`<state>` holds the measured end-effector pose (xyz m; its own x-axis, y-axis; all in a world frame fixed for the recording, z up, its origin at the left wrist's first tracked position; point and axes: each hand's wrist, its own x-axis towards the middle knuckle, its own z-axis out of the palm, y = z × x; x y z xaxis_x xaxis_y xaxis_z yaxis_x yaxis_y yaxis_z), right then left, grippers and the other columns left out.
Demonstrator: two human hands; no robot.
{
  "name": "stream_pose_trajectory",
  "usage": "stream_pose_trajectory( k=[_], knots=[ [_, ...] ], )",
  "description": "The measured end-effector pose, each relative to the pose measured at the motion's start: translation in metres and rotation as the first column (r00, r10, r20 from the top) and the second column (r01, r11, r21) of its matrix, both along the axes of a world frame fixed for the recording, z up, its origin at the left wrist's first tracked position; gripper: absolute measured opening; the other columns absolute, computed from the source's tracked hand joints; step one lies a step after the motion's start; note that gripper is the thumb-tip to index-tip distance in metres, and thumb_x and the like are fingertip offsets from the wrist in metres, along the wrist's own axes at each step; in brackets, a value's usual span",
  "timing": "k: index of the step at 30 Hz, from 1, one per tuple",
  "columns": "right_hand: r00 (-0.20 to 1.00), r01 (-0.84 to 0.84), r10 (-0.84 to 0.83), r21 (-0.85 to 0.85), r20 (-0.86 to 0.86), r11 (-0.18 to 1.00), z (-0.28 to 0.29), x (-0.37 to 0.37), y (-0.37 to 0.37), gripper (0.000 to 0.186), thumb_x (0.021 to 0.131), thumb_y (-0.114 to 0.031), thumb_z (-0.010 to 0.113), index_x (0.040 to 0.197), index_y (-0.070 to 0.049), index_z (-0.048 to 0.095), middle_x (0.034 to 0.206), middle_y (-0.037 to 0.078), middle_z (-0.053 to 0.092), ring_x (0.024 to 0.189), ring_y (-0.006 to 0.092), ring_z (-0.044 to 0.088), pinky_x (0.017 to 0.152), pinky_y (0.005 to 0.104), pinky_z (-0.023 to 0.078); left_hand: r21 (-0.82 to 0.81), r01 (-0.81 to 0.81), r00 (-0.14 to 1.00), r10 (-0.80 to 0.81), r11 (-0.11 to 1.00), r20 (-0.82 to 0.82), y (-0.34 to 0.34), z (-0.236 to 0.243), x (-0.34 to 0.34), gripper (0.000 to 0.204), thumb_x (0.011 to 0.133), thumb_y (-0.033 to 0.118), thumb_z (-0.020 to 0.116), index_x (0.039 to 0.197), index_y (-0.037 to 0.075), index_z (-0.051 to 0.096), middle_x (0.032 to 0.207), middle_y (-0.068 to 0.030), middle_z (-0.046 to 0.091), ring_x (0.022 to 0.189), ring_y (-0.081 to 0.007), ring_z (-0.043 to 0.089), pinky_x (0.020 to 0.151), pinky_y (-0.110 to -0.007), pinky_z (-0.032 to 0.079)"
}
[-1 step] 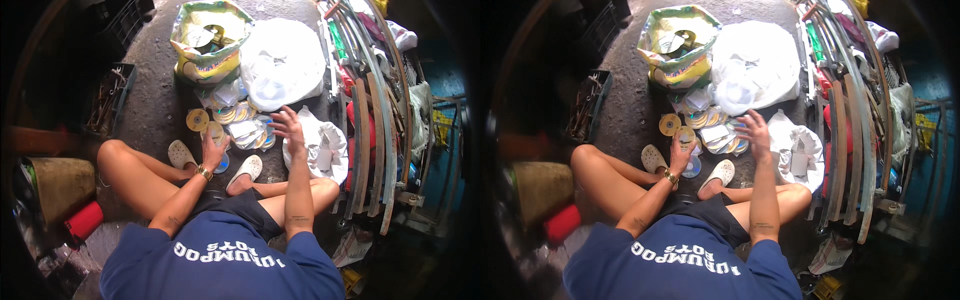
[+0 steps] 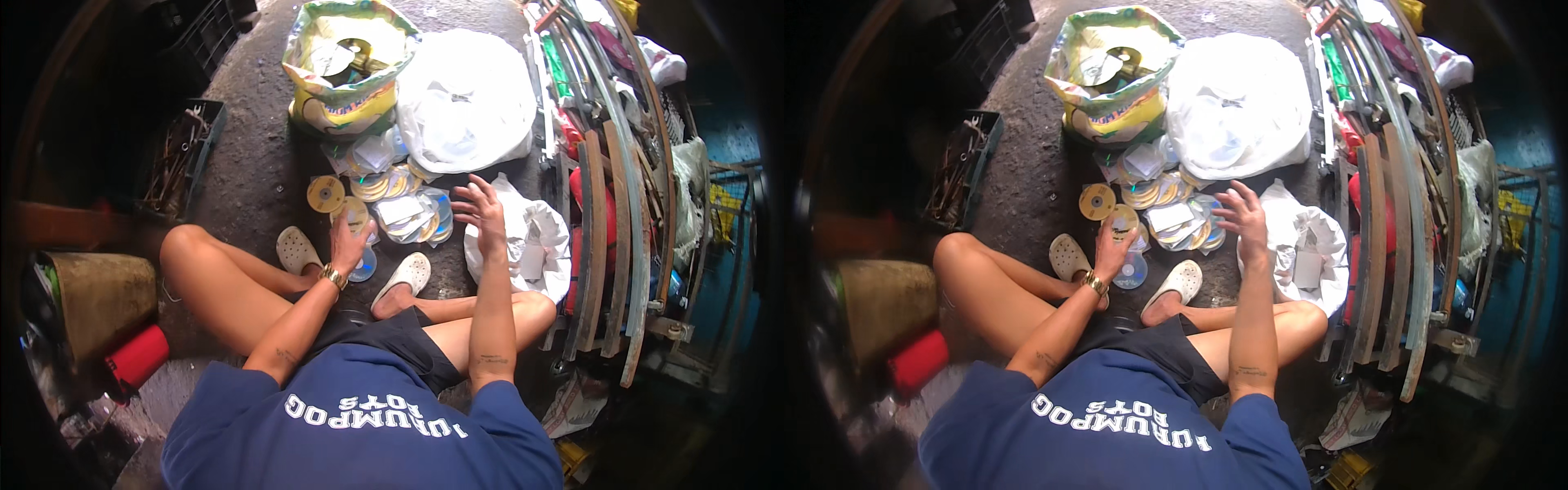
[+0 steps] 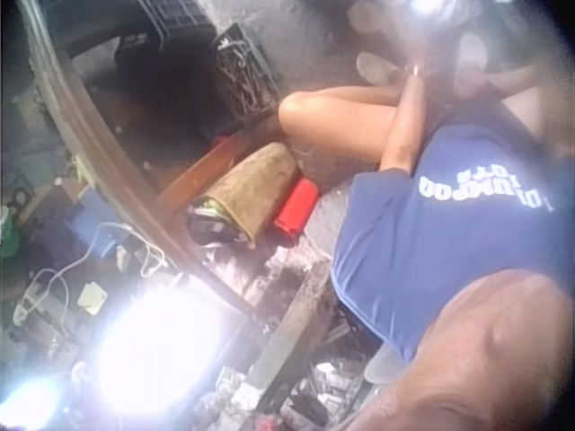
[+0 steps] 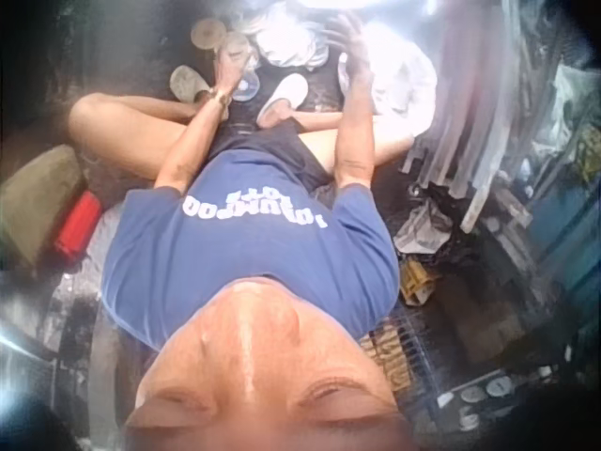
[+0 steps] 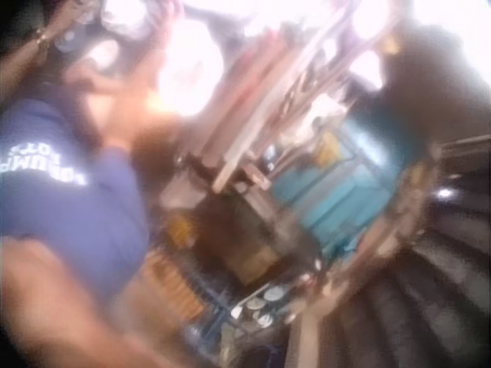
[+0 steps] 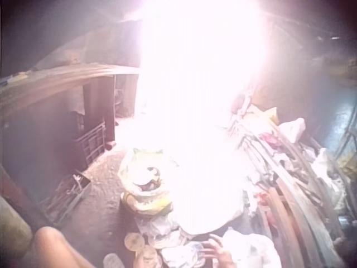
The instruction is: The person sits on the floor and repeatedly picks up optical discs and their paper sleeves, separating them and placing them into piles. The person handles the discs one at a time, occasionally stacking them or moving them between piles.
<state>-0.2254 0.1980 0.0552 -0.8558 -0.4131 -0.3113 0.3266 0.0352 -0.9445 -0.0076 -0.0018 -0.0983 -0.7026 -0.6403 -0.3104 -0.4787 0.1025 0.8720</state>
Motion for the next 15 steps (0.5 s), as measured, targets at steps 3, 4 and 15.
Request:
stream_pose_trajectory(
  k=[3,4,15],
  knots=[
    [0.998,0.014,-0.025,0.219,0.051,0.976,-0.009,0.015,0.026,0.046,0.102,-0.025,0.065,0.142,-0.005,0.054,0.111,0.011,0.071,0.08,0.0165,0.07,0.065,0.0281,0.057,-0.066,0.131,0.962,-0.111,0.989,0.249,-0.031,-0.04,-0.01,0.099,0.083,0.046,0.079,0.159,0.003,0.031,0.157,-0.0245,0.042,0.141,-0.0444,0.044,0.113,-0.052,0.041],
    [0.993,-0.002,-0.025,0.234,0.112,0.972,-0.019,0.028,0.034,0.046,0.102,-0.023,0.065,0.142,-0.004,0.054,0.111,0.011,0.071,0.08,0.0162,0.07,0.064,0.027,0.056,-0.139,0.164,0.926,-0.105,0.977,0.362,-0.042,-0.054,-0.016,0.095,0.084,0.046,0.078,0.159,0.008,0.033,0.159,-0.0224,0.041,0.142,-0.0442,0.043,0.112,-0.058,0.04],
    [0.986,-0.163,0.123,0.549,0.109,0.82,-0.031,0.167,0.074,0.032,0.101,-0.016,0.068,0.13,-0.003,0.068,0.108,0.01,0.076,0.09,0.016,0.073,0.077,0.0276,0.059,-0.382,0.828,0.549,-0.448,0.411,0.706,-0.157,-0.121,-0.072,0.112,0.066,0.053,0.088,0.158,0.015,0.036,0.161,-0.0214,0.035,0.147,-0.0465,0.034,0.113,-0.072,0.03]
  ],
)
